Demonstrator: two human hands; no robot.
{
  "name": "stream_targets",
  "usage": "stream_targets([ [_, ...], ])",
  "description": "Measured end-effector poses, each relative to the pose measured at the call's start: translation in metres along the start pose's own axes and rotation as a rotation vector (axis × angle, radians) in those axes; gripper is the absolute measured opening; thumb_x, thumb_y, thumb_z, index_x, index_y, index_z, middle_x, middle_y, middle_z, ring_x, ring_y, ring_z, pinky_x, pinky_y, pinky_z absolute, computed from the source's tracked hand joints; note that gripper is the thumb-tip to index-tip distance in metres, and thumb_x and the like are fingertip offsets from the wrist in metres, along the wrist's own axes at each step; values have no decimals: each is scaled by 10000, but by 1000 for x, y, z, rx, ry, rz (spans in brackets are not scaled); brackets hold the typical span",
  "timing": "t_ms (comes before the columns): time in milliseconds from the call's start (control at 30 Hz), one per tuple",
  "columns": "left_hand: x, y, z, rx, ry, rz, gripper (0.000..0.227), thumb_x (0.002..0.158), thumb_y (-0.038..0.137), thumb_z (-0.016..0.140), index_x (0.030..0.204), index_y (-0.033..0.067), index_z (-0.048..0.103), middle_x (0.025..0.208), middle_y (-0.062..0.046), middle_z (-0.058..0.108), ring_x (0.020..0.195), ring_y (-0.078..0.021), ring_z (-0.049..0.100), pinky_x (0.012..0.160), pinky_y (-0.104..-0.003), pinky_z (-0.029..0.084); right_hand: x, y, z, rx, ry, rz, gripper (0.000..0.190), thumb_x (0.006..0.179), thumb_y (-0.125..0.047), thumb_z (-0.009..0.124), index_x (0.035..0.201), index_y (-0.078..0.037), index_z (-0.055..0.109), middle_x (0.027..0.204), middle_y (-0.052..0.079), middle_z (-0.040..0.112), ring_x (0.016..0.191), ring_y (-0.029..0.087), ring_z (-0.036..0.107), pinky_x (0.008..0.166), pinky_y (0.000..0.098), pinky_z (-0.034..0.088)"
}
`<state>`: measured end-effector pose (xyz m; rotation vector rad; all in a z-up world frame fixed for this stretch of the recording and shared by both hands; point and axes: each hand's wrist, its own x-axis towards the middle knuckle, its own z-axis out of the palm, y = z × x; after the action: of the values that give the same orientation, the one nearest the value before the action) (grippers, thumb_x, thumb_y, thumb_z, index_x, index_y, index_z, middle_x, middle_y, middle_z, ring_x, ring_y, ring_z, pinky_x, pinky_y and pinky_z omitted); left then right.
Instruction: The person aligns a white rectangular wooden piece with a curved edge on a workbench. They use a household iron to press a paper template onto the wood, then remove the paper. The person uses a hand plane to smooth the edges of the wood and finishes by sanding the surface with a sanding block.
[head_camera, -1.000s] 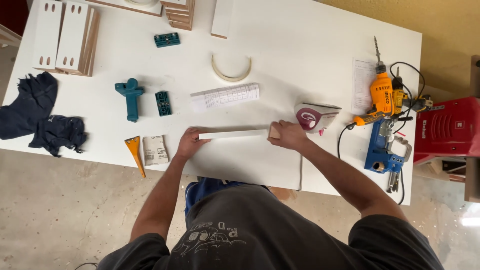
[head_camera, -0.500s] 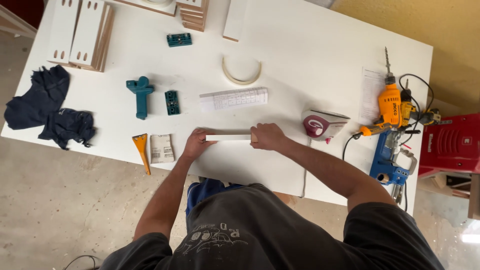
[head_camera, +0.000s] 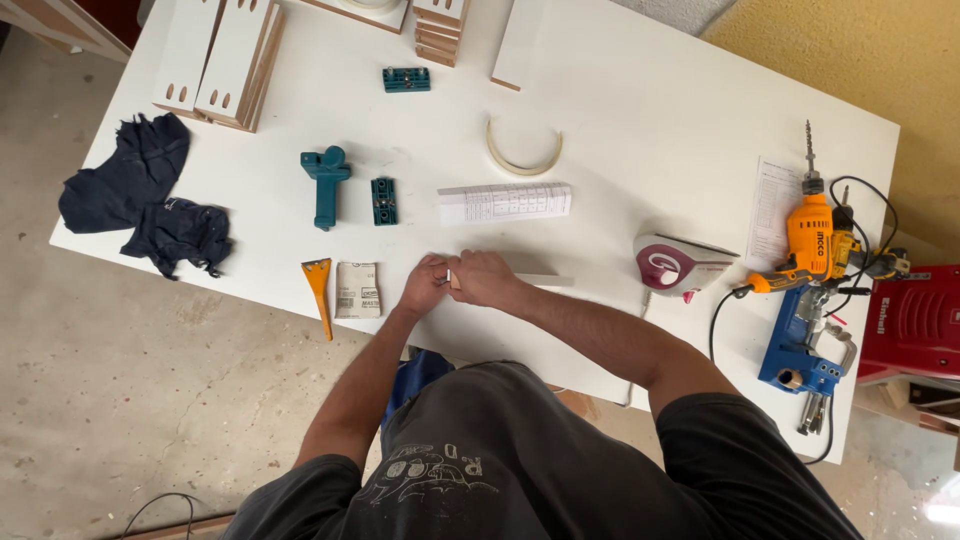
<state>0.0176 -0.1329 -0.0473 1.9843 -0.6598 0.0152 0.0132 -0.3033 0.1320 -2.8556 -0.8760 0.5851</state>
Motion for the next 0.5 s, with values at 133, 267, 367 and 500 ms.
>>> stream_targets([
  [133, 1, 3, -5, -52, 18, 23, 191, 800, 360, 864, 823, 205, 756, 836, 57, 711, 890, -206, 660, 906, -312, 505, 1, -9, 2, -20, 34, 5, 578, 887, -467, 640, 1260, -27, 596, 950, 176, 645, 862, 379, 710, 703, 496, 560],
  [267, 11, 39, -24, -34, 9, 1, 234, 769, 361, 881, 883, 183, 780, 868, -9, 726, 913, -263, 659, 914, -341, 518, -18, 9, -1, 12, 3, 13, 572, 899, -464, 635, 1278, -38, 593, 956, 180, 645, 868, 393, 708, 704, 511, 559],
  [367, 10, 49, -29, -44, 1, -31, 238, 782, 373, 878, 920, 198, 794, 881, -7, 732, 921, -254, 664, 918, -333, 520, -40, 31, 7, -10, -27, 57, 561, 870, -462, 671, 1266, -69, 615, 939, 168, 654, 851, 388, 710, 694, 512, 556],
  [500, 12, 50, -29, -43, 26, -38, 238, 790, 366, 877, 946, 199, 808, 838, -8, 723, 889, -245, 666, 902, -326, 527, -68, 64, 14, -76, -52, 116, 549, 839, -479, 697, 1212, -80, 639, 899, 138, 649, 805, 350, 712, 667, 486, 551],
])
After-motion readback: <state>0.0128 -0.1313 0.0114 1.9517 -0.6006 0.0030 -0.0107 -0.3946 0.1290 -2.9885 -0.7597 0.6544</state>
